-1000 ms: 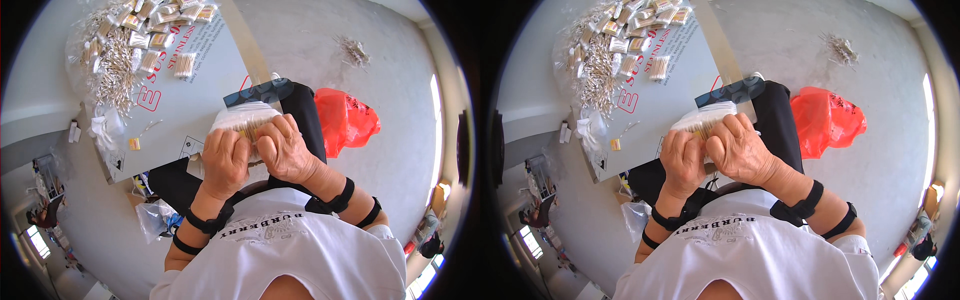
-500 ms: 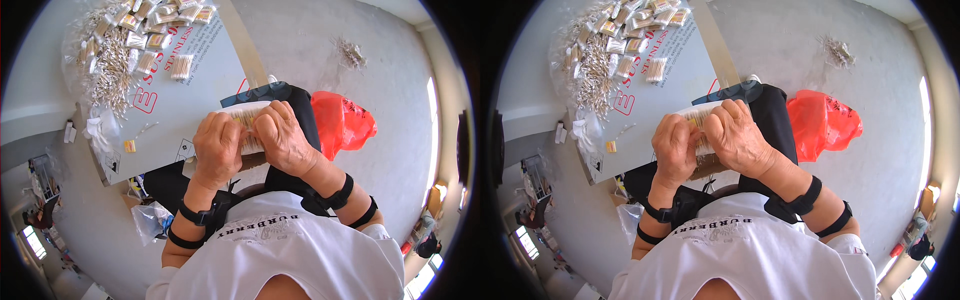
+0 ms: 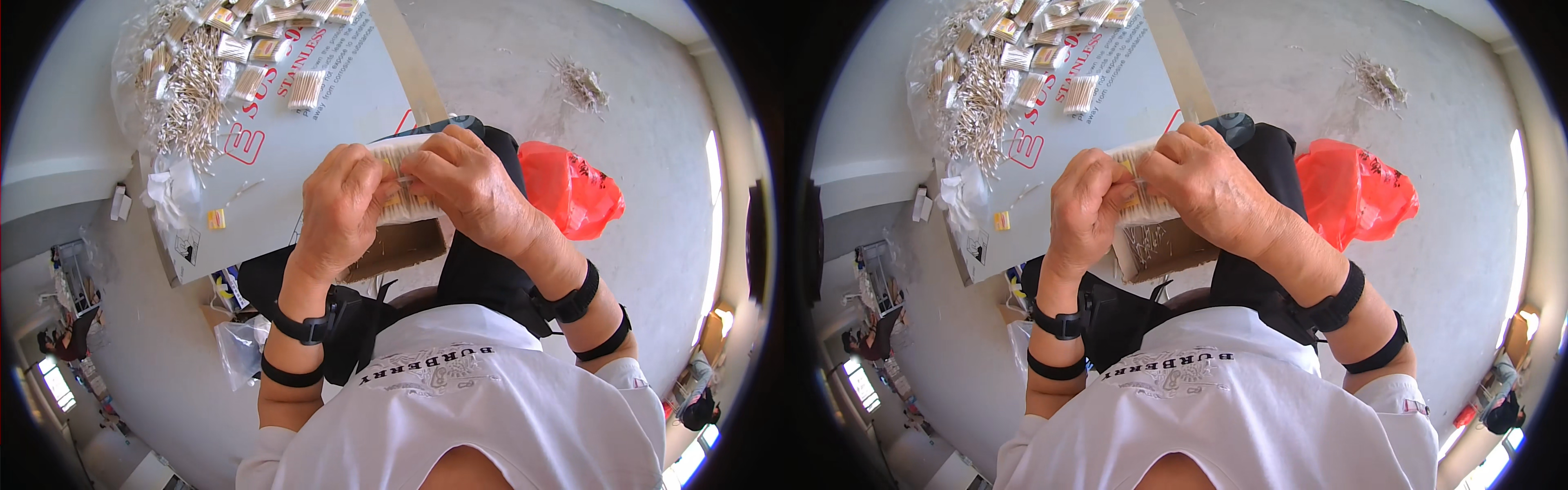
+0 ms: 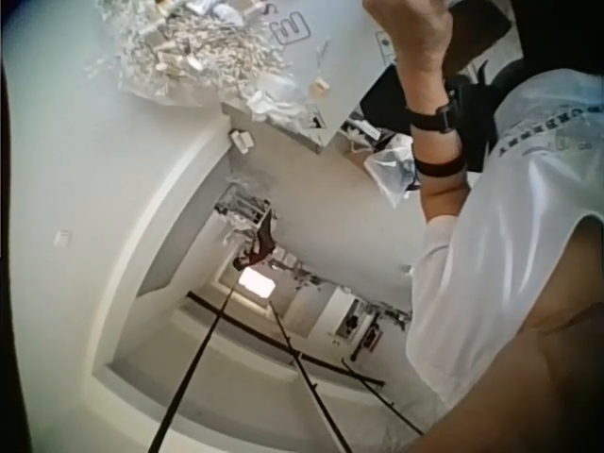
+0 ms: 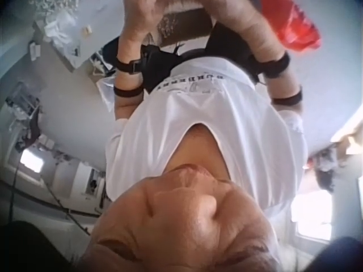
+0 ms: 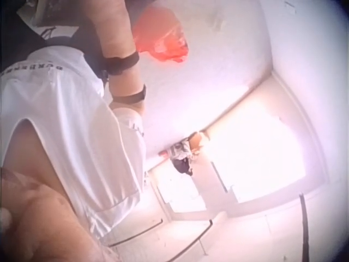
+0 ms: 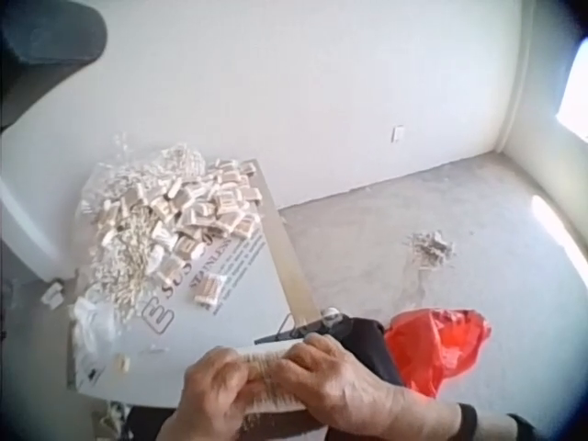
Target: Packaging small containers of cotton swabs into a clear plastic bag at a workstation.
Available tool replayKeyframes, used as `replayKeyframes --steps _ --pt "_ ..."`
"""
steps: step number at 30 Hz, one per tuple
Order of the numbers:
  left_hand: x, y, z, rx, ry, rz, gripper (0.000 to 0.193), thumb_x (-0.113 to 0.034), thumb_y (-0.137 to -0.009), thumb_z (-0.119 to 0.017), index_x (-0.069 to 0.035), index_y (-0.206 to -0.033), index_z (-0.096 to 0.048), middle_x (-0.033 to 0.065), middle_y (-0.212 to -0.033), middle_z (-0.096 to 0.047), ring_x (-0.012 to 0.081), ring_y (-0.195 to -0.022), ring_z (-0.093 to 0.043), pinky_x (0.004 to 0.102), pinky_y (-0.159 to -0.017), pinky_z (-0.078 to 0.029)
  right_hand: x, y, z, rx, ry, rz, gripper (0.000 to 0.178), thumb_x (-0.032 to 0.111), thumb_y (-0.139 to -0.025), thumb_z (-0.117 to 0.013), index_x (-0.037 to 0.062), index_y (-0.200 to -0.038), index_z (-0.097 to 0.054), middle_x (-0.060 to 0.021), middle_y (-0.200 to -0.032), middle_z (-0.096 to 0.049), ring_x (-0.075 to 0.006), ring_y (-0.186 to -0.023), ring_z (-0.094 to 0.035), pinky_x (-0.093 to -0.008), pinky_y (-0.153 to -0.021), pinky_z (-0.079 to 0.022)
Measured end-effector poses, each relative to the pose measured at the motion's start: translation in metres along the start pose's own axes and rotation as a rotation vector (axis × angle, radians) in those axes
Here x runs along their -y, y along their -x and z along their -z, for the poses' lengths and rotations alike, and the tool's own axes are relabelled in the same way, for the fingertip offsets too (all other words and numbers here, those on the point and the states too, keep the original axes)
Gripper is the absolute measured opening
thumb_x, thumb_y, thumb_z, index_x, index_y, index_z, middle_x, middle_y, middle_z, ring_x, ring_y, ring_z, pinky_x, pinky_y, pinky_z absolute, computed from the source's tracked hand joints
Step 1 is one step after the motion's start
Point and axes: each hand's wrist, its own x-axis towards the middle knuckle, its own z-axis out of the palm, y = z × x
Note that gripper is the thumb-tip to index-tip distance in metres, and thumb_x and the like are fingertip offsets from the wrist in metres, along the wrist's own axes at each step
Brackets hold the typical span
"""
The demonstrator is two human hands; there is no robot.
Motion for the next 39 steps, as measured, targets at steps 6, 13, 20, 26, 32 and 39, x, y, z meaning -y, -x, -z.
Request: replayKeyframes --steps 6,13,20,26,32,39 --pt "0.003 0.001 0.009 0.039 0.087 0.035 0.022 0.001 -0.073 -0.077 0.0 -0.086 -0.06 0.0103 -0.081 -0.058 0.0313 -0.076 -0.059 0.0407 -0.065 -0.05 0.002 -0.003 0.005 0.05 -0.121 -0.093 0.017 0.004 -0.082 -0.071 0.0066 -0.097 -0.065 -0.0099 -0.09 -0.06 -0.0325 -0.088 -0.058 -0.041 -0.079 -0.05" --pt "0.004 -0.002 0.007 0.037 0.178 0.116 0.022 0.0 -0.073 -0.078 -0.001 -0.09 -0.063 0.0088 -0.082 -0.06 0.0296 -0.077 -0.061 0.0391 -0.067 -0.05 0.001 -0.006 0.003 0.074 -0.129 -0.148 0.013 0.006 -0.085 -0.07 0.0061 -0.096 -0.064 -0.0119 -0.089 -0.06 -0.0338 -0.091 -0.059 -0.042 -0.08 -0.049" --pt "-0.002 -0.004 0.009 0.048 0.16 0.132 0.021 0.001 -0.074 -0.076 -0.002 -0.091 -0.064 0.0087 -0.083 -0.061 0.0309 -0.079 -0.062 0.0402 -0.071 -0.051 0.0 -0.005 -0.002 -0.032 -0.008 -0.056 0.012 0.005 -0.082 -0.071 0.0045 -0.087 -0.059 -0.0134 -0.085 -0.061 -0.0363 -0.084 -0.061 -0.0436 -0.075 -0.051" --pt "-0.003 -0.006 0.008 0.039 0.196 0.187 0.014 0.003 -0.074 -0.07 -0.001 -0.086 -0.064 0.0091 -0.082 -0.062 0.0295 -0.079 -0.063 0.0381 -0.072 -0.051 0.001 -0.005 -0.003 -0.044 0.034 -0.04 0.013 0.005 -0.083 -0.07 0.005 -0.089 -0.059 -0.0119 -0.087 -0.061 -0.034 -0.087 -0.061 -0.0424 -0.078 -0.05" --pt "-0.005 -0.007 0.007 0.031 0.178 0.215 0.011 0.003 -0.075 -0.071 -0.001 -0.083 -0.065 0.0085 -0.08 -0.063 0.0259 -0.076 -0.064 0.0361 -0.068 -0.052 0.002 -0.002 -0.009 -0.042 0.112 -0.045 0.012 0.001 -0.081 -0.064 0.0028 -0.09 -0.057 -0.0128 -0.091 -0.06 -0.0341 -0.089 -0.06 -0.0428 -0.083 -0.049" --pt "-0.007 -0.006 0.006 0.005 0.141 0.155 0.013 0.005 -0.072 -0.072 -0.001 -0.082 -0.066 0.0075 -0.077 -0.061 0.0247 -0.074 -0.063 0.0351 -0.065 -0.052 -0.001 -0.001 -0.01 -0.025 0.145 -0.044 0.013 0.0 -0.079 -0.061 0.0022 -0.091 -0.056 -0.0134 -0.092 -0.06 -0.0348 -0.091 -0.059 -0.0432 -0.085 -0.048"
